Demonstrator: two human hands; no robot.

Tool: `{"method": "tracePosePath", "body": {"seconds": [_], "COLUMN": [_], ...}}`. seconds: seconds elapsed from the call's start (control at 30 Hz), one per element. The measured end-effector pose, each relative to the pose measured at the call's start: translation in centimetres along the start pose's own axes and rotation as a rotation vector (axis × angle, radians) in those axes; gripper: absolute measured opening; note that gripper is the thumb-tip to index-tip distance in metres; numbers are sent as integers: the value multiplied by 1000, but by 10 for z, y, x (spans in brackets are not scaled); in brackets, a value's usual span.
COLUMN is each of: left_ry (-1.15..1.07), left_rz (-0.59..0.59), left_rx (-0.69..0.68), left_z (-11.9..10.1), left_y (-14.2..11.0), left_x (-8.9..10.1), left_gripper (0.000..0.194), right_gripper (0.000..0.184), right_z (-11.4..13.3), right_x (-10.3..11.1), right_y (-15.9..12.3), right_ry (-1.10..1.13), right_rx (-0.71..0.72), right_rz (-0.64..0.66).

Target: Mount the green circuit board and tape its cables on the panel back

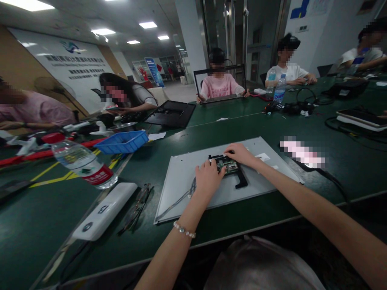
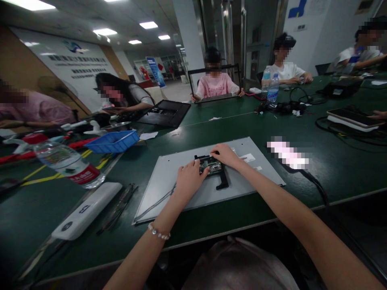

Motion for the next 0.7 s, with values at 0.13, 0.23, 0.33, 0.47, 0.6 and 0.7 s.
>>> {"method": "tracePosePath", "body": {"seconds": [0.13,0.23,0.33,0.47,0.6,0.7], "left_ry": [1,9,5,2,-2,-14], "left_rz": [-6,-17,-35,-63,-86,-117], "left_rx": [9,20,15,11,-6,-28], "left_z": [1,2,2,2,1,-1], "left_y": [0,-1,-2,-3,-4,-5], "left_x": [3,4,5,7,10,13], "left_gripper": [50,49,48,46,40,34], "right_gripper": [21,21,25,29,36,45], "right_z": [5,9,6,-10,-30,-33], "right_x": [13,37,66,95,92,84], "right_y": [-2,-7,-16,-32,-41,-43], "right_ry": [20,19,31,29,-38,-51], "right_rx": [-21,-59,-113,-212,-372,-412], "right_rz": [-70,-139,-191,-170,20,91]}}
Point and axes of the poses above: each hand's wrist, its own y-axis towards the middle knuckle, its own x-axis out of the back of the hand, z = x × y, the point moved 6 cm from there along y, towards the middle knuckle, and after that the axes turned 13 degrees about y, right-handed, at the moved point
